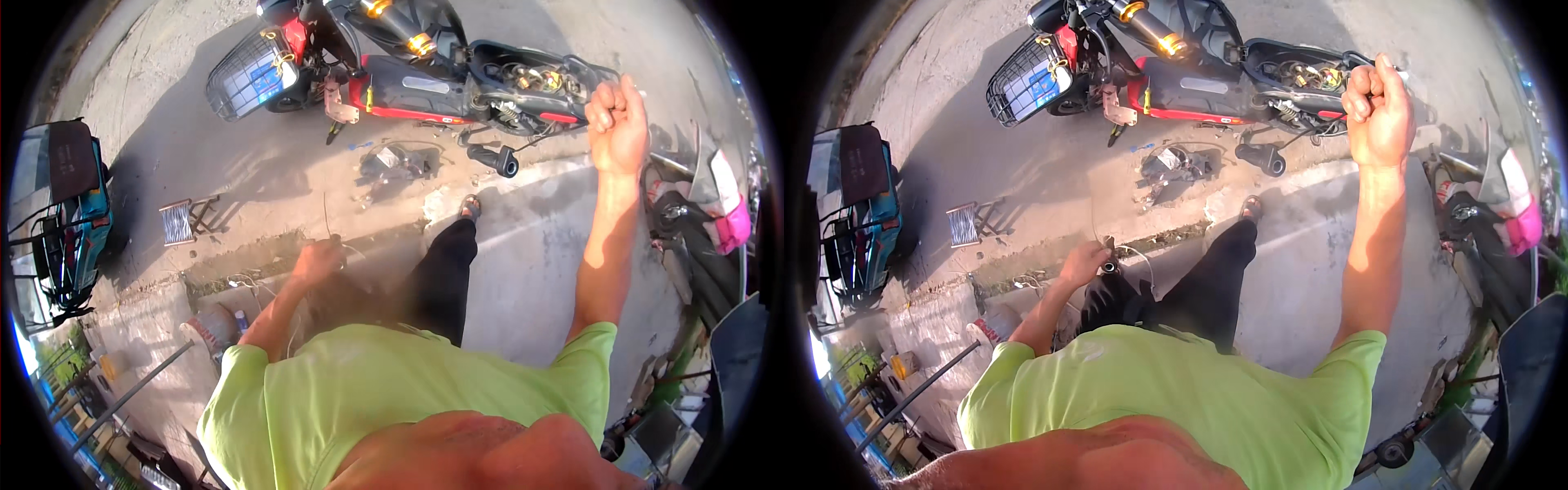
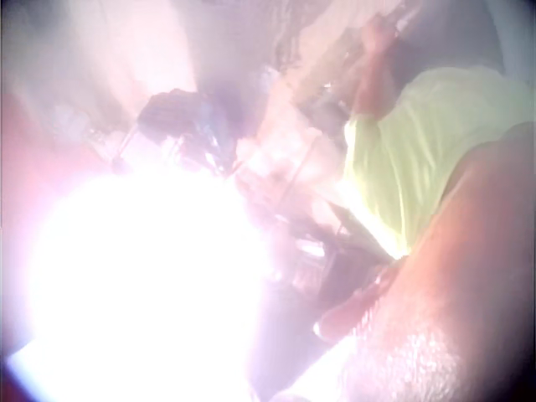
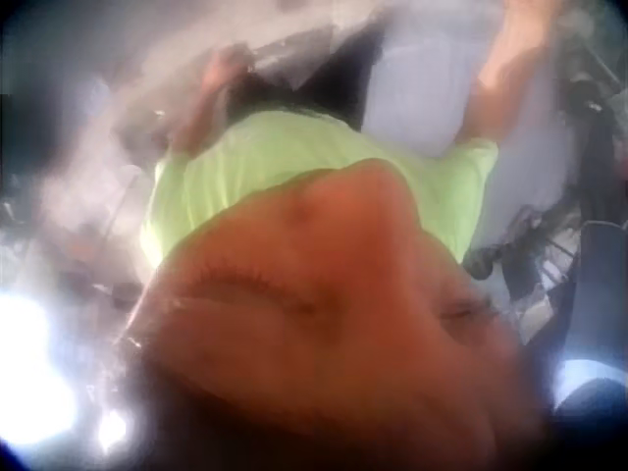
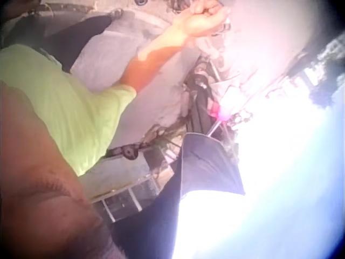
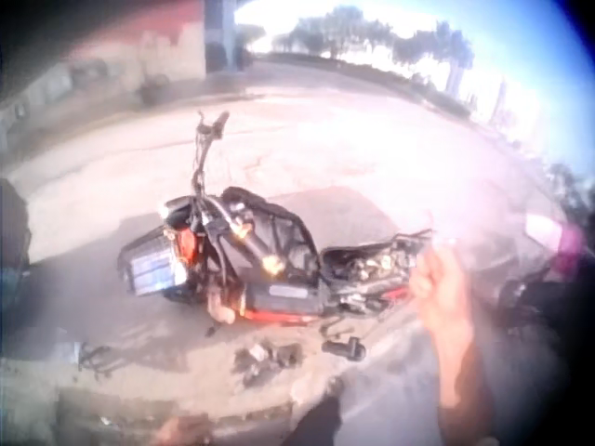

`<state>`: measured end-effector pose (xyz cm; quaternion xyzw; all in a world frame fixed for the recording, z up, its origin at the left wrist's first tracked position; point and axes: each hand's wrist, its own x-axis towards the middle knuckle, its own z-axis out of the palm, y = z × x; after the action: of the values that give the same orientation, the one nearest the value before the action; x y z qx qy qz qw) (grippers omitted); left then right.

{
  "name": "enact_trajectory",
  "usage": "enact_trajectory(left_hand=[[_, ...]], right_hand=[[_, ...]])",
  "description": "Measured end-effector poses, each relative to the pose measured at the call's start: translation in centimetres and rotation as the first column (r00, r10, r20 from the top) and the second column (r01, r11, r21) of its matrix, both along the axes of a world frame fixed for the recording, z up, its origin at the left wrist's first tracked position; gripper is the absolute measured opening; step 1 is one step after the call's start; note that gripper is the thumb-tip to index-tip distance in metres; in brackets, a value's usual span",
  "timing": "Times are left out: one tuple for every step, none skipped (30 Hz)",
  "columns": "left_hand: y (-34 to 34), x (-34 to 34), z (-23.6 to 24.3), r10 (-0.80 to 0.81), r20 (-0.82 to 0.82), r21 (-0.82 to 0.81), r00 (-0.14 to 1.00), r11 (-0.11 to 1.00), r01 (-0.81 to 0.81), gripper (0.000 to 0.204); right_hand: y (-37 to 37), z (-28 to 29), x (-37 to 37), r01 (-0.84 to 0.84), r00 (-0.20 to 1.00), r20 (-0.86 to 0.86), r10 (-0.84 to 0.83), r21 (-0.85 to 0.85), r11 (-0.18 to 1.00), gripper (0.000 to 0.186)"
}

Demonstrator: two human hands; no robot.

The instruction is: The person repairs a moped by handling small electrical components and wires near the front panel and handlebars. The person then removes a handlebar grip, cleans it in a basin of water, and wipes it with a cloth.

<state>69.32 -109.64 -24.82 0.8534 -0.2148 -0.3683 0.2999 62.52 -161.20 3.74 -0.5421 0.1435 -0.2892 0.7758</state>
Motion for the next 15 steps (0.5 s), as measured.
enact_trajectory(left_hand=[[-1.5, -0.7, -0.1, 0.037, 0.047, 0.037, 0.998, 0.999, -0.039, 0.038], [-4.0, -1.4, -0.3, 0.085, 0.05, 0.109, 0.995, 0.99, -0.09, 0.039], [-6.2, -2.8, -0.3, 0.088, 0.068, 0.147, 0.994, 0.984, -0.097, 0.039], [-8.3, -3.7, 0.2, 0.092, 0.098, 0.177, 0.991, 0.978, -0.108, 0.038], [-10.9, -4.4, 1.1, 0.088, 0.124, 0.2, 0.988, 0.974, -0.111, 0.038], [-13.3, -5.3, 2.2, 0.113, 0.161, 0.108, 0.98, 0.985, -0.132, 0.036], [-16.1, -5.5, 2.6, 0.179, 0.128, 0.099, 0.975, 0.976, -0.192, 0.036], [-18.7, -6.2, 2.4, 0.252, 0.083, 0.088, 0.964, 0.962, -0.259, 0.036], [-20.9, -6.6, 2.0, 0.322, 0.037, 0.081, 0.946, 0.943, -0.324, 0.036], [-22.7, -7.0, 0.4, 0.31, 0.056, 0.049, 0.949, 0.949, -0.312, 0.036], [-25.2, -6.9, 0.5, 0.257, 0.059, -0.007, 0.965, 0.966, -0.257, 0.037], [-28.7, -6.3, 3.3, 0.298, -0.024, -0.048, 0.954, 0.953, -0.299, 0.039], [-30.2, -6.1, 1.8, 0.317, -0.035, -0.069, 0.948, 0.945, -0.319, 0.038], [-31.6, -6.1, 0.3, 0.343, -0.046, -0.087, 0.938, 0.934, -0.346, 0.038], [-33.0, -6.0, -1.3, 0.369, -0.06, -0.105, 0.927, 0.922, -0.374, 0.037]], right_hand=[[-3.0, -0.6, 0.8, -0.05, 0.997, 0.057, 0.051, -0.015, 0.999, 0.042], [-6.0, -0.8, 2.2, -0.076, 0.994, 0.079, 0.075, 0.016, 0.997, 0.046], [-8.1, -1.1, 3.1, -0.062, 0.996, 0.06, 0.06, 0.033, 0.998, 0.046], [-10.7, -1.6, 4.6, -0.092, 0.992, 0.084, 0.089, 0.041, 0.995, 0.045], [-12.9, -1.8, 6.1, -0.114, 0.988, 0.106, 0.109, 0.04, 0.993, 0.044], [-14.0, -2.0, 7.2, -0.096, 0.995, 0.04, 0.095, 0.027, 0.995, 0.038], [-15.4, -2.4, 8.6, -0.061, 0.998, -0.023, 0.062, 0.025, 0.998, 0.038], [-17.2, -4.0, 9.8, -0.103, 0.995, 0.003, 0.103, 0.024, 0.994, 0.039], [-18.7, -5.9, 11.0, -0.144, 0.989, 0.029, 0.143, 0.024, 0.989, 0.04], [-19.7, -7.6, 12.1, -0.136, 0.99, -0.032, 0.136, 0.011, 0.991, 0.039], [-20.8, -9.6, 12.7, -0.132, 0.988, -0.09, 0.129, -0.034, 0.991, 0.039], [-22.1, -11.9, 13.1, -0.138, 0.981, -0.144, 0.127, -0.07, 0.988, 0.038], [-23.1, -14.0, 13.9, -0.151, 0.974, -0.188, 0.129, -0.11, 0.982, 0.038], [-23.6, -16.4, 14.5, -0.141, 0.962, -0.251, 0.106, -0.126, 0.982, 0.037], [-24.0, -18.5, 14.6, -0.128, 0.947, -0.313, 0.076, -0.151, 0.98, 0.036]])
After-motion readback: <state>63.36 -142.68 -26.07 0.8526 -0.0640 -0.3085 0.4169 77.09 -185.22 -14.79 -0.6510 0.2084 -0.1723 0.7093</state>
